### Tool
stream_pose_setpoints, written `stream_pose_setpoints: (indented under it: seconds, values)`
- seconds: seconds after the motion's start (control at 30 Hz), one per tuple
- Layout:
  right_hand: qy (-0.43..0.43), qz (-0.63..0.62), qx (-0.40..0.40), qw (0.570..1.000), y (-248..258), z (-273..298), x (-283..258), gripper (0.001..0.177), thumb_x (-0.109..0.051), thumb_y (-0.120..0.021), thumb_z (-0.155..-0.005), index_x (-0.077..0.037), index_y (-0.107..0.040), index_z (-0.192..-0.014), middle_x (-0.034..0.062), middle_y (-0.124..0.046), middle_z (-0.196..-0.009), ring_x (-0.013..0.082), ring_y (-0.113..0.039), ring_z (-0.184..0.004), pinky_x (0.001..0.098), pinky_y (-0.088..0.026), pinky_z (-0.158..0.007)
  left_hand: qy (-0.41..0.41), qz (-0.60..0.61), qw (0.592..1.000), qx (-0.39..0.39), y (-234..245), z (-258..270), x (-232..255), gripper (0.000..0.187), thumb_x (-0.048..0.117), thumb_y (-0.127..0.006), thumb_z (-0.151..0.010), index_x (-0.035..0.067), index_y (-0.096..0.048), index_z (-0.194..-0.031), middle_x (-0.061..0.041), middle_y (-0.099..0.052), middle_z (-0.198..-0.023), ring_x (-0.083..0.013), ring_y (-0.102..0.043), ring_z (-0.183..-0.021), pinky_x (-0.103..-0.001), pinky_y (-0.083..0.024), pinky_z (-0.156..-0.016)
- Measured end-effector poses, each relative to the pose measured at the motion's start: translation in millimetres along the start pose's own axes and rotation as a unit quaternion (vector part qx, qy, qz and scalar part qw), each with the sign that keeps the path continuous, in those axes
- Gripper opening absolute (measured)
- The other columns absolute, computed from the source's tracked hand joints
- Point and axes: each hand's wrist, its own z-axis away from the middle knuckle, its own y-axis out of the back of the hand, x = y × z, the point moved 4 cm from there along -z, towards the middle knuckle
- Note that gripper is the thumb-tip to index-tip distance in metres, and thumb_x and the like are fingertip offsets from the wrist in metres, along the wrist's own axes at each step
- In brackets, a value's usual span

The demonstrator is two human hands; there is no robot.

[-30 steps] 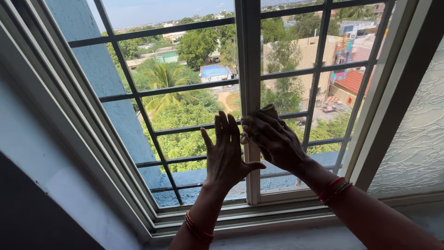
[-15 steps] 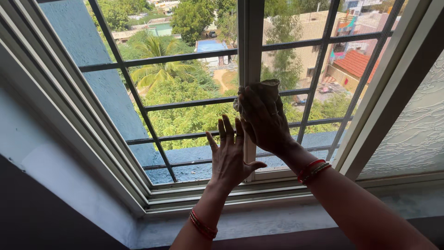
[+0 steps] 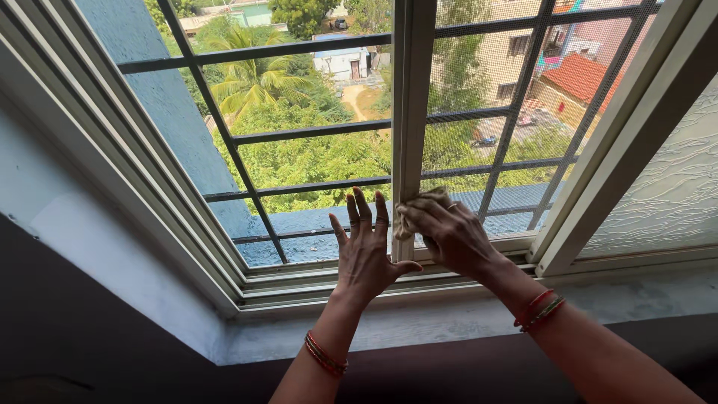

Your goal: The person wipes the window frame and the metal security bars using a cloth. They systematically clean the horizontal and vertical bars of the window grill, as well as the frame edges, while looking out at the neighborhood view.

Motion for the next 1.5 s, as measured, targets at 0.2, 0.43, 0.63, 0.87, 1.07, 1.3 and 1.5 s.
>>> stream_pose_setpoints:
  seconds: [0.2, 0.43, 0.63, 0.87, 1.07, 1.3, 1.5]
  values:
    - [0.000, 0.120, 0.171, 0.978, 41, -47, 13, 0.036, -0.006, -0.072, -0.103, -0.013, -0.063, -0.138, 0.0058, -0.060, -0.147, 0.0280, -0.052, -0.143, 0.0472, -0.045, -0.118, -0.007, 0.008, 1.000, 0.015, -2, 2, 2, 0.161, 0.086, -0.079, -0.052, 0.006, 0.010, -0.160, -0.028, 0.017, -0.165, -0.0362, 0.020, -0.153, -0.076, 0.008, -0.116]
    - [-0.022, 0.093, 0.074, 0.993, -34, -9, -12, 0.062, -0.010, -0.060, -0.093, 0.002, -0.045, -0.153, 0.0200, -0.032, -0.162, 0.0408, -0.029, -0.152, 0.0622, -0.032, -0.119, 0.031, 0.015, 0.998, -0.059, -9, 7, -6, 0.158, 0.079, -0.085, -0.052, 0.004, 0.003, -0.160, -0.029, 0.013, -0.166, -0.0385, 0.015, -0.155, -0.074, 0.005, -0.118]
    - [-0.038, 0.094, -0.021, 0.995, -77, 51, -22, 0.070, -0.018, -0.066, -0.085, -0.001, -0.047, -0.150, 0.0183, -0.033, -0.163, 0.0394, -0.030, -0.151, 0.0587, -0.034, -0.119, 0.027, 0.001, 0.995, -0.095, -30, 15, -5, 0.155, 0.074, -0.088, -0.054, 0.009, 0.001, -0.162, -0.029, 0.014, -0.166, -0.0400, 0.014, -0.155, -0.073, 0.004, -0.117]
    - [-0.069, -0.013, -0.198, 0.978, -85, 84, -41, 0.048, -0.023, -0.074, -0.086, -0.006, -0.064, -0.130, 0.0121, -0.057, -0.144, 0.0315, -0.050, -0.139, 0.0547, -0.036, -0.116, 0.042, 0.024, 0.988, -0.147, -49, 35, -4, 0.160, 0.075, -0.089, -0.049, 0.012, 0.005, -0.162, -0.028, 0.017, -0.166, -0.0378, 0.016, -0.156, -0.071, 0.006, -0.119]
    - [-0.178, -0.101, -0.158, 0.966, -26, 29, -22, 0.053, -0.017, -0.077, -0.085, 0.001, -0.064, -0.133, 0.0194, -0.058, -0.134, 0.0353, -0.060, -0.111, 0.0472, -0.052, -0.096, 0.040, 0.005, 0.986, -0.164, -52, 45, -9, 0.159, 0.080, -0.085, -0.050, 0.011, 0.004, -0.162, -0.027, 0.017, -0.166, -0.0375, 0.017, -0.155, -0.071, 0.007, -0.120]
    - [-0.059, -0.004, 0.103, 0.993, -26, 15, -27, 0.034, -0.007, -0.071, -0.092, -0.001, -0.069, -0.126, 0.0135, -0.062, -0.132, 0.0347, -0.060, -0.130, 0.0428, -0.056, -0.108, 0.037, 0.016, 0.984, -0.171, -62, 51, -8, 0.158, 0.083, -0.083, -0.050, 0.009, 0.000, -0.162, -0.028, 0.013, -0.167, -0.0374, 0.017, -0.154, -0.071, 0.006, -0.119]
    - [-0.050, 0.083, -0.008, 0.995, -82, 75, -42, 0.034, -0.010, -0.070, -0.082, -0.003, -0.076, -0.115, 0.0120, -0.066, -0.123, 0.0305, -0.062, -0.124, 0.0472, -0.053, -0.100, 0.038, 0.023, 0.986, -0.162, -75, 64, -14, 0.160, 0.084, -0.082, -0.050, 0.003, 0.001, -0.161, -0.029, 0.011, -0.167, -0.0382, 0.017, -0.155, -0.071, 0.008, -0.118]
